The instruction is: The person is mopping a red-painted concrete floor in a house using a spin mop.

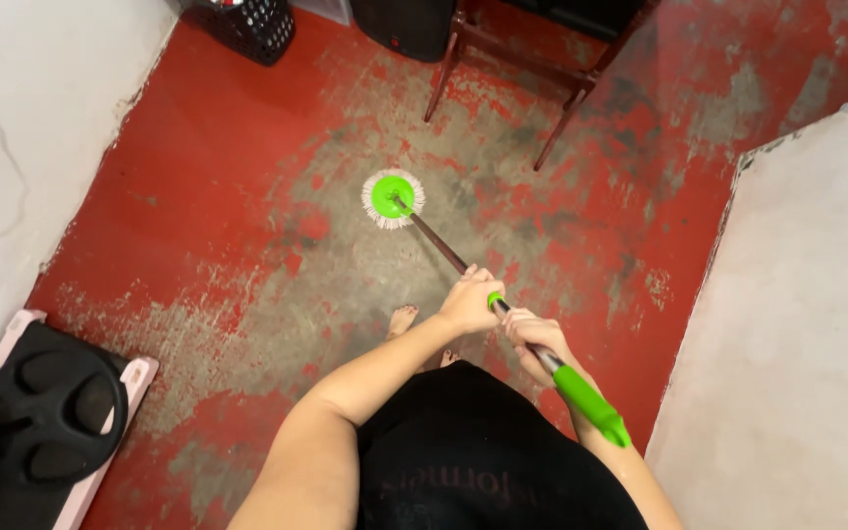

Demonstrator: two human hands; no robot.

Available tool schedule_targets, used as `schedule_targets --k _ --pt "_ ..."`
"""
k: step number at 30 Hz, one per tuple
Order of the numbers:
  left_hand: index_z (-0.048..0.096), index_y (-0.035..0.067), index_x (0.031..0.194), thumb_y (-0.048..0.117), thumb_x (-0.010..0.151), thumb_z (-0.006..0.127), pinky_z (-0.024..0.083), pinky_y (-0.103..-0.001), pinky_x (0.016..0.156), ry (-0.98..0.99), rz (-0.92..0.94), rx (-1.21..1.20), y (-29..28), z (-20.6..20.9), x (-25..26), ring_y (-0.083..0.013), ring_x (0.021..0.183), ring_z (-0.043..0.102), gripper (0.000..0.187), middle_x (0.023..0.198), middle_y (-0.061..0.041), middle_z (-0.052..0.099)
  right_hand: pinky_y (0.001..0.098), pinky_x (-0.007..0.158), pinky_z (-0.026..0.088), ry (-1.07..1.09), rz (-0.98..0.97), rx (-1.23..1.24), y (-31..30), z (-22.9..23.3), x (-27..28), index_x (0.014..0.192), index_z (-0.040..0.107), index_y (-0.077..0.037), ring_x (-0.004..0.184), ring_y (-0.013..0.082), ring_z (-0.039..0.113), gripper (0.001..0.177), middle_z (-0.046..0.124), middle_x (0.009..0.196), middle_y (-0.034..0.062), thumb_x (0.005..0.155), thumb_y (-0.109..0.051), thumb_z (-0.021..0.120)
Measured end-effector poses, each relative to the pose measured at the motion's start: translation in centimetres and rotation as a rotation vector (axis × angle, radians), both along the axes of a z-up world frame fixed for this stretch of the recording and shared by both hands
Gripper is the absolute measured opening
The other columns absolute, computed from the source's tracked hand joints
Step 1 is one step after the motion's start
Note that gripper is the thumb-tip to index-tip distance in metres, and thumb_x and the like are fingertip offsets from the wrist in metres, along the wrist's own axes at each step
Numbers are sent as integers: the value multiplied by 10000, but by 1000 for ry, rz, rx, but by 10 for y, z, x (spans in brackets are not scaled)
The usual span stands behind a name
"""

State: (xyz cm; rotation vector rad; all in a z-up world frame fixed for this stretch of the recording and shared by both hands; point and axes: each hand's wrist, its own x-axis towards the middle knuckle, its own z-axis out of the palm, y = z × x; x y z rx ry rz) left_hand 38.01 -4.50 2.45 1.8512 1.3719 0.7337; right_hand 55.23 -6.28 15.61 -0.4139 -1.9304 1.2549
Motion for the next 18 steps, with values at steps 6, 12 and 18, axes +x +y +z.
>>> schedule_targets --k 6,12,18 --pt "644 109 769 179 584 797 278 -547 1164 -131 -107 40 -29 -36 23 -339 1080 587 251 908 -107 643 461 940 501 -31 -33 47 -41 -14 20 712 477 -19 733 309 554 123 498 713 124 783 -22 577" --pt "656 142 801 224 672 867 217 -705 1086 -303 19 -18 -23 -42 23 -350 1349 471 260 988 -6 665 462 942 498 5 -27 54 -25 -13 15 726 526 -26 746 311 594 174 536 720 114 867 -97 599" --pt "629 164 802 291 745 862 205 -776 1088 -295 41 79 9 -67 13 -320 1404 481 272 1012 23 642 452 908 501 16 84 44 21 -1 -2 731 544 -24 749 313 611 185 569 733 117 901 -97 556"
